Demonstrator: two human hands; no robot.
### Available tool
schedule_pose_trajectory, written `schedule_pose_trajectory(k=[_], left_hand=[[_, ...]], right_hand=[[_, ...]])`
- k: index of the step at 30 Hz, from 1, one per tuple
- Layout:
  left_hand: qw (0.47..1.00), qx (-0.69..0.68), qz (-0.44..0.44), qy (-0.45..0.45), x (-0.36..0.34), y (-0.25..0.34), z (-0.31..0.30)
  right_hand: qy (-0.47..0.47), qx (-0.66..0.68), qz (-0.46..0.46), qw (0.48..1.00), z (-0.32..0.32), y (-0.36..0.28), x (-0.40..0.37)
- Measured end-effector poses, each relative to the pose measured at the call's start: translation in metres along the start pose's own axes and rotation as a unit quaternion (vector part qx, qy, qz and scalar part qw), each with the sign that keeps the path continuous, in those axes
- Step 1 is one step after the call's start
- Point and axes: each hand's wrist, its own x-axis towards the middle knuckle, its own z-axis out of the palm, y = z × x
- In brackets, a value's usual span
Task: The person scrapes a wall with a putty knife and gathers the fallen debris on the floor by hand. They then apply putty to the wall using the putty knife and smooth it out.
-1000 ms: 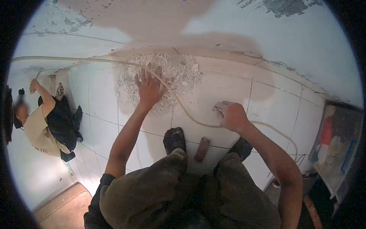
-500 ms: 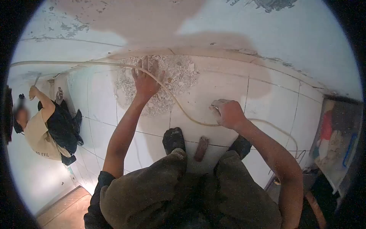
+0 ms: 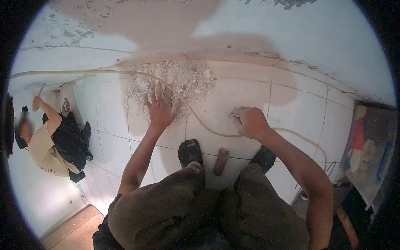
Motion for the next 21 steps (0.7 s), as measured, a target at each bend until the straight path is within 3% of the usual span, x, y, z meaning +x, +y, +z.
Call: schedule_pose_trajectory(k=[6, 8, 17, 21], left_hand=[[1.0, -0.004, 0.017, -0.009, 0.012, 0.003, 0.006], [0.999, -0.026, 0.026, 0.039, 0.022, 0.008, 0.008], [0.996, -0.039, 0.021, 0.084, 0.031, 0.019, 0.006], [0.999, 0.019, -0.026, 0.019, 0.01, 0.008, 0.01]], right_hand=[[-0.017, 0.011, 0.023, 1.0, -0.007, -0.008, 0.0], [-0.02, 0.015, 0.021, 0.999, -0.006, -0.005, 0.001], [0.01, 0.004, 0.001, 1.0, -0.001, -0.001, 0.001], [0.008, 0.023, 0.013, 1.0, -0.001, -0.001, -0.001]])
